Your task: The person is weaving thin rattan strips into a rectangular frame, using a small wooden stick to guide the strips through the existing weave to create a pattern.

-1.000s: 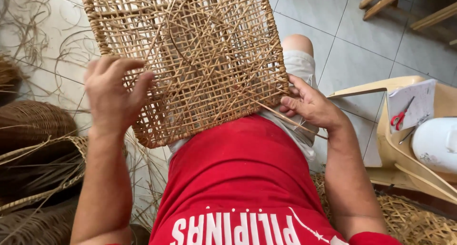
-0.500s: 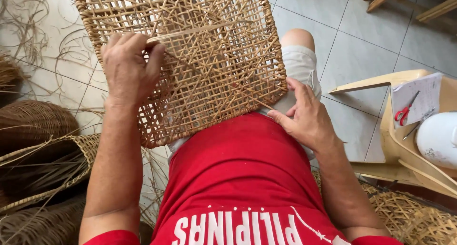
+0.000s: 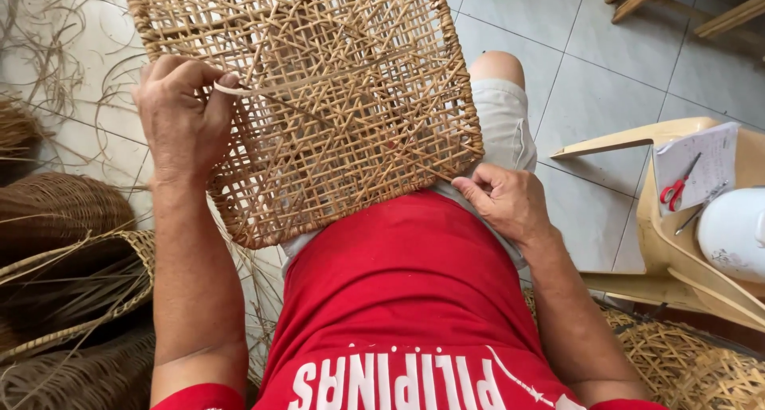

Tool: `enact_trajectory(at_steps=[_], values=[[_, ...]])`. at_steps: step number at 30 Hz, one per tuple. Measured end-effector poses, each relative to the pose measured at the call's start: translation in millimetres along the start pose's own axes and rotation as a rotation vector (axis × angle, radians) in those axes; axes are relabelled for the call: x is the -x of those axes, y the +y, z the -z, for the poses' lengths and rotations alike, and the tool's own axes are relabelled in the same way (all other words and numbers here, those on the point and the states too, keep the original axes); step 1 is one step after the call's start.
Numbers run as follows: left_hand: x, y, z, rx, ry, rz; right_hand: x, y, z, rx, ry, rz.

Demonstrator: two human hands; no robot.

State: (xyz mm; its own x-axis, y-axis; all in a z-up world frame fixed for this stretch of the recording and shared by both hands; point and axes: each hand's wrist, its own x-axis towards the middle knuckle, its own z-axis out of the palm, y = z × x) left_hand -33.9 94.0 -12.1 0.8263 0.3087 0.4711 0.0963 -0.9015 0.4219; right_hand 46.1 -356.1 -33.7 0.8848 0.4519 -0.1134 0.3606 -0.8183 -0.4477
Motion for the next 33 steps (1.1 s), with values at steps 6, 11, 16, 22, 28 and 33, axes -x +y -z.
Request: enact_trajectory(at_steps=[6,11,16,22,28,33], values=[[3,-26,-9,0.368,0.123,0.103,1,10,8,-0.027,-0.042,-0.030],[0,-40,5,0.592,0.245,0.186,4,20,17,0.033,-0.092,-0.080],[-7,-40,9,0.530,0.150,0.154,5,13,48,0.000,-0.232,-0.233],[-7,-23,9,0.412,0.209,0.105,2,7,69,0.088,-0.253,-0.177],[-14,21,22,0.260,0.170,-0.081,-27,-43,50,-0.089,0.195,0.435],[-26,65,28,-0.202,-0.285,-0.096,-61,-82,0,-0.117,0.139,0.699]])
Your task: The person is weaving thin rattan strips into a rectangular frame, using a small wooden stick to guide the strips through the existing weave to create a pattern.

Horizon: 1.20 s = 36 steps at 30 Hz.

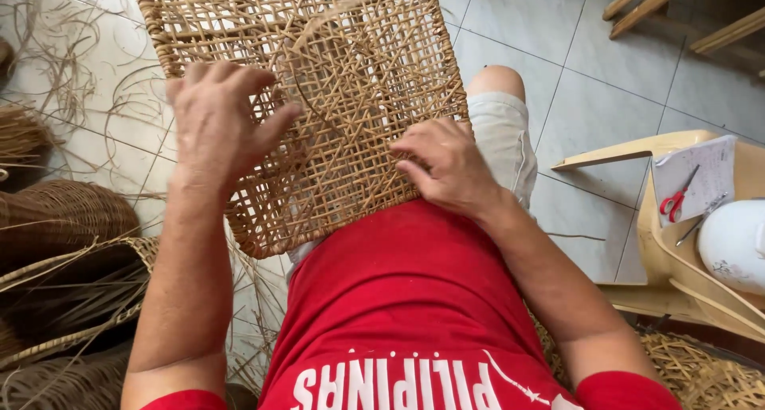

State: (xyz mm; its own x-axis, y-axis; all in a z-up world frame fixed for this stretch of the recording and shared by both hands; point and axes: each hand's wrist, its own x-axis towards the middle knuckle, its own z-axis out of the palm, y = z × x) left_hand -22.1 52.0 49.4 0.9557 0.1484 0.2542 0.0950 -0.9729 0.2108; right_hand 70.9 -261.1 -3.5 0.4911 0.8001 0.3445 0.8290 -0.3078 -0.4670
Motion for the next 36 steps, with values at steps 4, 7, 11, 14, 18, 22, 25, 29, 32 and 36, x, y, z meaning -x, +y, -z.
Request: enact_trajectory(at_steps=[4,7,11,14,18,22,25,29,32,36], values=[[-4,11,-21,0.004,-0.071,-0.035,-21,6,-33,0.071,0.045,0.098],[-8,12,-36,0.055,-0.025,-0.080,-27,8,-44,0.131,0.078,0.157],[-3,8,-51,0.186,0.004,-0.110,-21,12,-55,0.108,0.124,0.111],[-1,2,-59,0.194,0.025,-0.146,-18,18,-63,0.139,0.168,0.121],[0,-6,-74,0.248,0.077,-0.141,-17,16,-66,0.173,0.230,0.144],[0,-1,-62,0.336,0.094,-0.176,-16,14,-66,0.117,0.237,0.135],[1,-5,-67,0.359,0.113,-0.174,-18,11,-61,0.122,0.236,0.135],[1,-5,-67,0.372,0.140,-0.174,-17,13,-61,0.120,0.239,0.142],[-1,-3,-67,0.317,0.130,-0.154,-20,4,-52,0.138,0.229,0.166],[-1,-2,-62,0.308,0.134,-0.111,-20,3,-48,0.155,0.202,0.211]])
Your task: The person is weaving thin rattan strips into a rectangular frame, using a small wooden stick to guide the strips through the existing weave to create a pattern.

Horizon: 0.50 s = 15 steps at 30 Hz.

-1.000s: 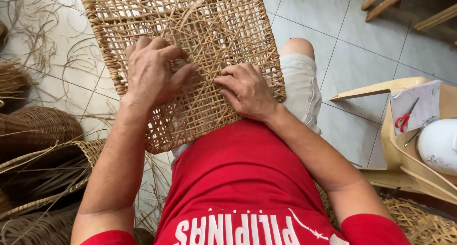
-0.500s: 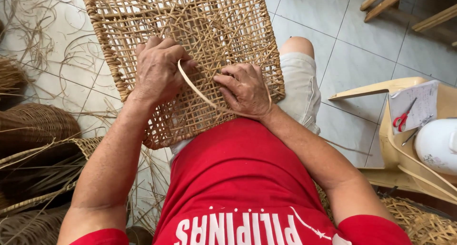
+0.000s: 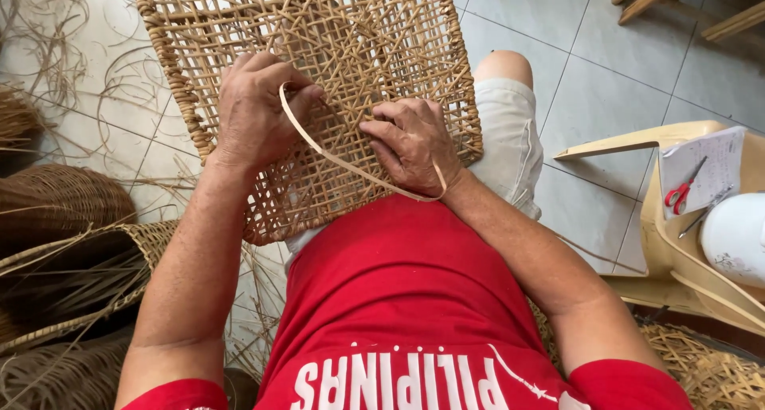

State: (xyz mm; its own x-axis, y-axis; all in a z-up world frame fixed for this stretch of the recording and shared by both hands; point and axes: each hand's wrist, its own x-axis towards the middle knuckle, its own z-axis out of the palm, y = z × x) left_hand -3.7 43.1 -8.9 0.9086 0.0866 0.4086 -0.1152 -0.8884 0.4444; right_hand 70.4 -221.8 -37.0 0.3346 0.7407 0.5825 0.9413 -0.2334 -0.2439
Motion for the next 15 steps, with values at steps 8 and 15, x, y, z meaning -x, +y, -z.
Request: enact_trajectory(at_steps=[8,15], values=[[6,5,19,0.234,-0.032,-0.054,1,3,-3,0.008,0.023,0.037],[14,1,20,0.354,-0.052,-0.091,1,4,-4,0.021,0.015,0.046]])
